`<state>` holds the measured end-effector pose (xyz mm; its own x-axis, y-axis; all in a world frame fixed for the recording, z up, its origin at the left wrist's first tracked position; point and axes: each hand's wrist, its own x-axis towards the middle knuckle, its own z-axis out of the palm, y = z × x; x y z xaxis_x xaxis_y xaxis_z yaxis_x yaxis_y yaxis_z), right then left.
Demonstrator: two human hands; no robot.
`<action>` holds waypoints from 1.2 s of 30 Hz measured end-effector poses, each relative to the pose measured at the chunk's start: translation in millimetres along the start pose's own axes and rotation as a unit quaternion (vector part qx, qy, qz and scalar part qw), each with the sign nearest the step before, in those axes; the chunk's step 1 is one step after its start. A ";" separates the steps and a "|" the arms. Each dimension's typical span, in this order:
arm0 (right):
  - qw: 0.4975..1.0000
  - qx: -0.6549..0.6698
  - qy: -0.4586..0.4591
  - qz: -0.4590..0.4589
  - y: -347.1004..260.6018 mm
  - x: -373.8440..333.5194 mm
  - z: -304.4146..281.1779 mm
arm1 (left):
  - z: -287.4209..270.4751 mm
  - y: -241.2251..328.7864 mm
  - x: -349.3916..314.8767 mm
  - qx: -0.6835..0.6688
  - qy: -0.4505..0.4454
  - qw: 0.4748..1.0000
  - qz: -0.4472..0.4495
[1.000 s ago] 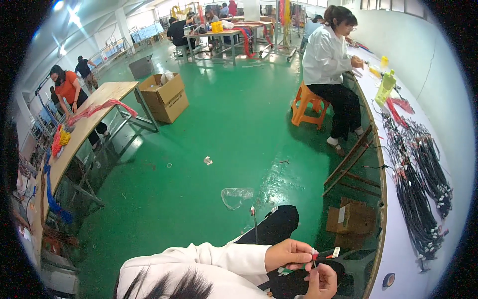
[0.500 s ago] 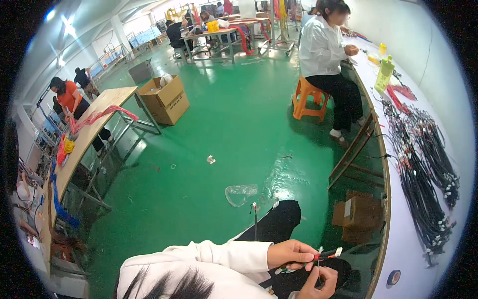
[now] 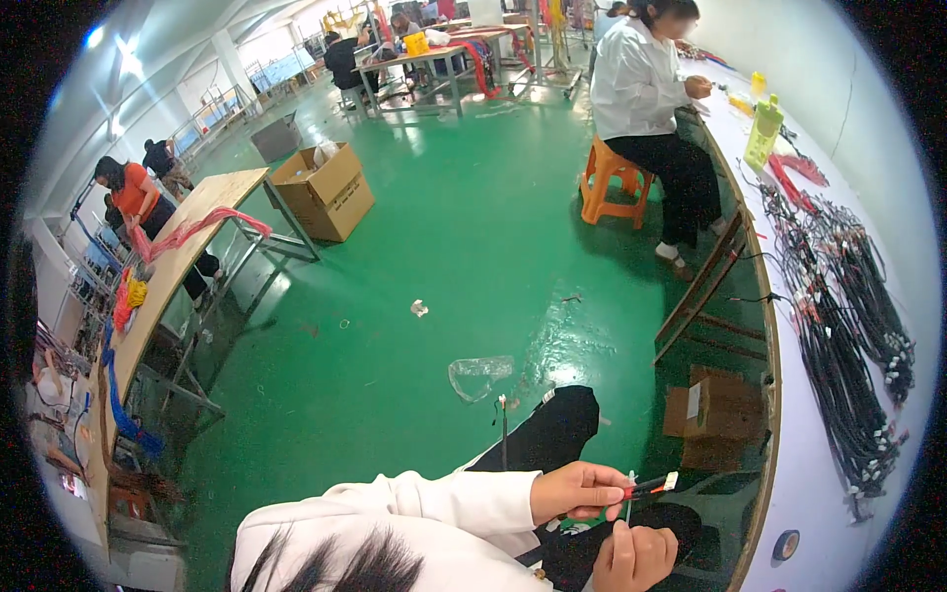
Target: Applying electrical tape to bundle wire harnesses at a factory workstation.
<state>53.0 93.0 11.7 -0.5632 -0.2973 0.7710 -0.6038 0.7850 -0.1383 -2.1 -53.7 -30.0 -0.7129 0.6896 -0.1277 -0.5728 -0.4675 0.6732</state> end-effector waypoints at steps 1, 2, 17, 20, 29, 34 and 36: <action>1.000 0.018 0.002 -0.016 -0.4 0.8 0.4 | 0.1 2.9 -2.7 -0.021 -0.005 1.000 -0.001; 0.999 0.025 0.001 -0.020 -1.4 1.1 1.4 | -0.9 1.7 -4.5 -0.022 0.002 1.000 0.004; 0.944 0.293 -0.151 0.000 16.4 30.7 -10.5 | -5.0 3.6 -11.4 0.035 0.012 0.992 0.119; 0.943 0.288 -0.166 0.010 19.4 26.1 -11.3 | -3.8 6.1 -12.5 0.030 0.011 0.991 0.127; 0.931 0.309 -0.093 0.170 -0.9 31.5 -3.0 | -9.3 -2.4 0.4 0.049 0.053 0.988 0.136; 0.897 0.385 -0.075 0.204 6.6 21.4 5.6 | -1.2 1.7 -5.8 0.109 0.095 0.972 0.186; 0.892 0.390 -0.074 0.216 7.3 17.7 5.7 | 0.9 1.7 -6.4 0.138 0.107 0.965 0.196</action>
<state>35.4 90.4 20.8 -0.8717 -0.1719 0.4588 -0.4889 0.2446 -0.8373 1.9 -58.4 -27.4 -0.9370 0.3458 0.0489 -0.1334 -0.4838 0.8649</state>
